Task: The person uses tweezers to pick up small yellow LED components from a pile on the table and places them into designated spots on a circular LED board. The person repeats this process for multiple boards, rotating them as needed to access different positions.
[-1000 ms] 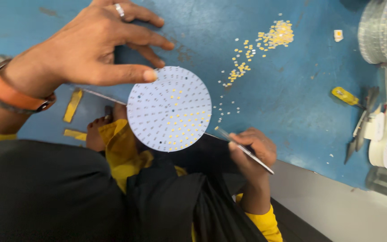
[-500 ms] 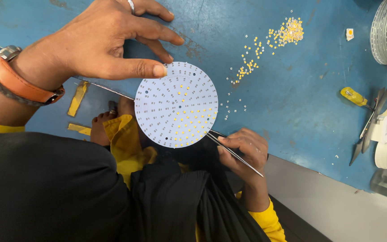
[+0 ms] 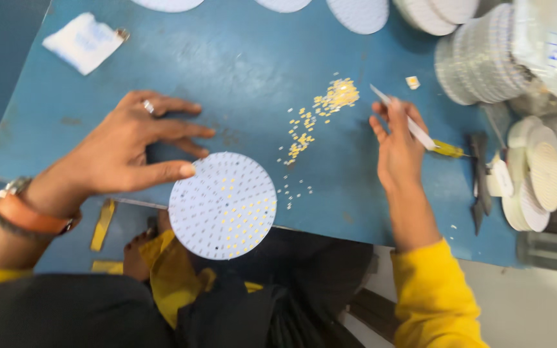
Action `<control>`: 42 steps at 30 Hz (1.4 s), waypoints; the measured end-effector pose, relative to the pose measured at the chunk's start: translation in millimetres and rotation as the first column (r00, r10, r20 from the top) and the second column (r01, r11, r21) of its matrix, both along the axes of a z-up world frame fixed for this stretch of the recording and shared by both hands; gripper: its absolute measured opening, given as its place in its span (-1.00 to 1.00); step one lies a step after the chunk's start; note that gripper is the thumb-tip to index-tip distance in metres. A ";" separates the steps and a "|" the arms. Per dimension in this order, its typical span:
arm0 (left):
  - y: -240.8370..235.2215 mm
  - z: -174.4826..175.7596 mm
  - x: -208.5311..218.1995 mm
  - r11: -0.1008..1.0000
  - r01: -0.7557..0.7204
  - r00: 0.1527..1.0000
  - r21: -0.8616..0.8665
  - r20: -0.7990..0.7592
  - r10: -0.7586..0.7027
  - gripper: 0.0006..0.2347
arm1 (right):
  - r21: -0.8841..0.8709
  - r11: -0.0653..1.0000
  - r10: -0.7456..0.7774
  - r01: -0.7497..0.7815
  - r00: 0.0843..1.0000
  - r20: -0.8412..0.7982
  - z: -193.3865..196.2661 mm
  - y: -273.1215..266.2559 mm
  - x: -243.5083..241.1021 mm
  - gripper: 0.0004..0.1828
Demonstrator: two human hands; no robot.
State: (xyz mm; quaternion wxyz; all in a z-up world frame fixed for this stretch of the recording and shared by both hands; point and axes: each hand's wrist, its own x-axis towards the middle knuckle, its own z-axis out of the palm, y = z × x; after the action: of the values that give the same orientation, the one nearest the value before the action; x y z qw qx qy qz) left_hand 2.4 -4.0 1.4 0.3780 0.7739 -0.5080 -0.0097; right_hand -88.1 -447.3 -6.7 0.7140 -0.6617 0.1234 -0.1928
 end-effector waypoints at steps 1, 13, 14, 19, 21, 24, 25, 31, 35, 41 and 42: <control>0.1 1.4 -0.7 1.000 0.004 1.000 -0.003 -0.005 -0.004 -0.52 | -0.053 0.996 -0.075 0.075 0.997 0.003 -3.7 -7.4 16.1 -0.82; -1.2 -6.1 10.6 0.994 0.070 0.997 -0.088 0.049 -0.066 -0.56 | 0.167 0.836 0.530 -0.522 0.848 0.001 -15.2 41.0 -64.8 -0.79; 0.2 -8.7 10.9 0.993 0.069 0.995 -0.092 0.072 -0.063 -0.57 | 0.297 0.741 0.630 -0.603 0.777 0.005 -12.3 43.9 -82.2 -0.83; -2.3 -1.1 1.9 0.992 0.048 0.987 -0.119 0.156 -0.029 -0.59 | 0.458 0.525 0.755 -0.717 0.641 0.138 6.9 71.3 -122.0 -0.83; -1.7 3.2 -0.8 0.994 -0.005 0.965 -0.112 0.260 0.034 -0.62 | 0.502 0.555 0.699 -0.664 0.699 0.151 13.9 82.6 -124.6 -0.82; 6.1 1.0 -1.5 0.975 0.017 0.978 -0.223 -0.197 -0.062 -0.56 | 0.609 0.575 0.603 -0.546 0.786 0.136 16.8 94.0 -131.3 -0.81; 8.2 -0.6 -1.4 0.974 -0.020 0.983 -0.226 -0.185 -0.022 -0.56 | 0.644 0.572 0.576 -0.509 0.807 0.126 15.8 97.1 -131.5 -0.81; 15.1 -6.7 -4.2 0.934 -0.179 0.872 -0.310 -0.489 0.005 -0.52 | 0.739 0.558 0.490 -0.379 0.869 0.076 19.1 113.0 -125.9 -0.80; 15.2 -12.6 -2.1 0.905 -0.217 0.865 -0.367 -0.502 0.004 -0.52 | 0.745 0.589 0.449 -0.313 0.893 0.021 19.1 126.0 -122.7 -0.79; 15.9 -29.8 4.8 0.810 -0.269 0.849 -0.522 -0.525 -0.056 -0.55 | 0.765 0.541 0.456 -0.350 0.886 0.083 21.1 131.4 -122.8 -0.80; 17.1 -28.7 6.9 0.773 -0.278 0.844 -0.571 -0.530 -0.087 -0.55 | 0.765 0.531 0.458 -0.365 0.883 0.103 22.1 135.5 -118.5 -0.81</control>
State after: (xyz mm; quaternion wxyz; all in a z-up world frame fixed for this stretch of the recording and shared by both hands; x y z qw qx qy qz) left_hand 9.4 13.1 -27.3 0.7381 0.5953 -0.3160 -0.0319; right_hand -206.5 -311.8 15.4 0.9420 -0.3154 0.0727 0.0885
